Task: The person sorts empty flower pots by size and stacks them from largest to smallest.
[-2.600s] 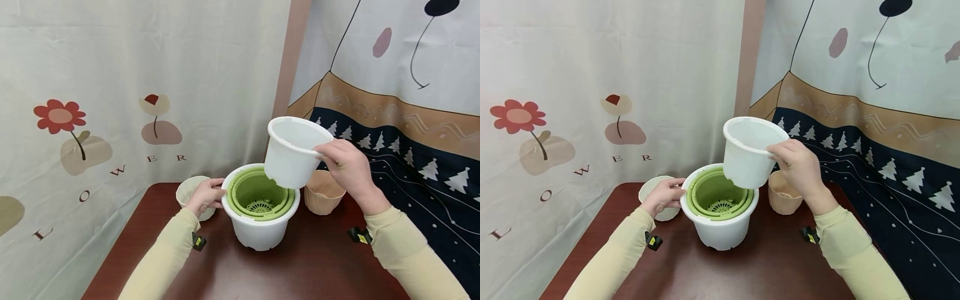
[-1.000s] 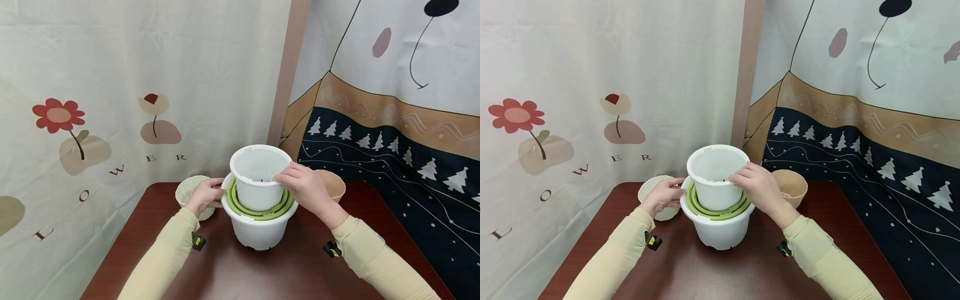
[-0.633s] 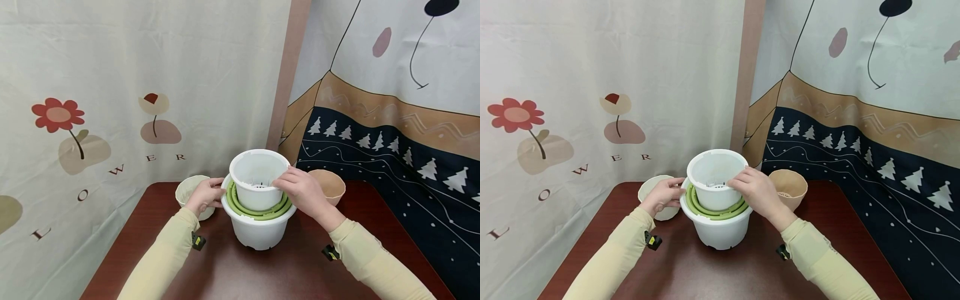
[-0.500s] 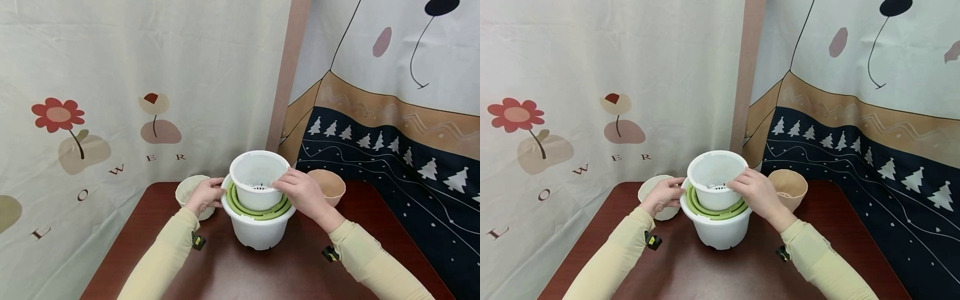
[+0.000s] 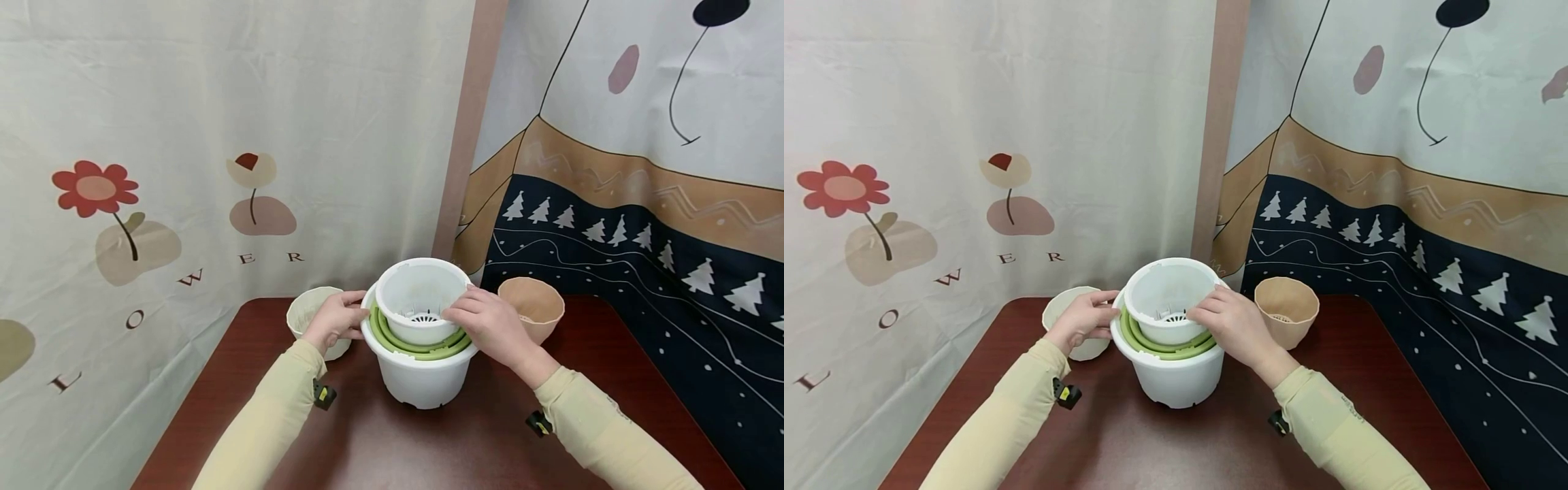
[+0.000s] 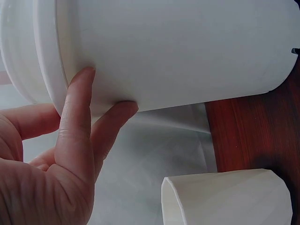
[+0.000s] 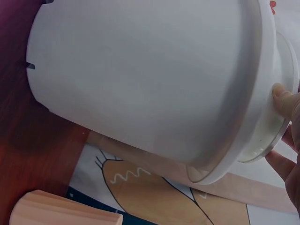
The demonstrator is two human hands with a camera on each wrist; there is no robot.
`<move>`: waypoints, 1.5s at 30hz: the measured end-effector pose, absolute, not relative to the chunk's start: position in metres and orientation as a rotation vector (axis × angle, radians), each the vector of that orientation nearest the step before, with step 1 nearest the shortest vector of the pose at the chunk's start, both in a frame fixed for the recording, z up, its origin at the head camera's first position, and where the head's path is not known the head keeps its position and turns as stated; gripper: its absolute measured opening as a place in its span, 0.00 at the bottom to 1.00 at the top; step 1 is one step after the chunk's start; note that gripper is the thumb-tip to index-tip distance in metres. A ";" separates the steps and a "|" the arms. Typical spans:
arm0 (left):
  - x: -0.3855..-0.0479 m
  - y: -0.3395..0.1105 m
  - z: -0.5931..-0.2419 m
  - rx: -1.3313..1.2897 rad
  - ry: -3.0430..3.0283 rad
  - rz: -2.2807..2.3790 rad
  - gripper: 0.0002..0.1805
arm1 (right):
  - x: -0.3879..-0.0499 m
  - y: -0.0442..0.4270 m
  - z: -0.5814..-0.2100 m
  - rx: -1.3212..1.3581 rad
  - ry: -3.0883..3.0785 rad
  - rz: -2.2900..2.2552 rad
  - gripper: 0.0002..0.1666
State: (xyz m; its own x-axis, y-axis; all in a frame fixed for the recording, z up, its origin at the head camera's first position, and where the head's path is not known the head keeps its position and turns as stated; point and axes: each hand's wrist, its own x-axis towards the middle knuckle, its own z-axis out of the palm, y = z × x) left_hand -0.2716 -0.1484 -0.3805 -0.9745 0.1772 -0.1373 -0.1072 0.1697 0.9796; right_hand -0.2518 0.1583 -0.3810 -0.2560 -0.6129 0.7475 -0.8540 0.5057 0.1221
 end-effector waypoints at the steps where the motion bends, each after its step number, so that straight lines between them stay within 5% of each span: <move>1: -0.272 -0.148 -0.380 0.067 2.223 1.892 0.27 | -0.252 0.158 -0.382 1.202 -1.984 0.397 0.18; 31: -0.271 -0.149 -0.381 0.051 2.231 1.884 0.27 | -0.247 0.172 -0.378 1.318 -2.238 0.519 0.21; 45: -0.271 -0.148 -0.380 0.025 2.224 1.882 0.27 | -0.241 0.192 -0.368 0.930 -2.394 0.838 0.26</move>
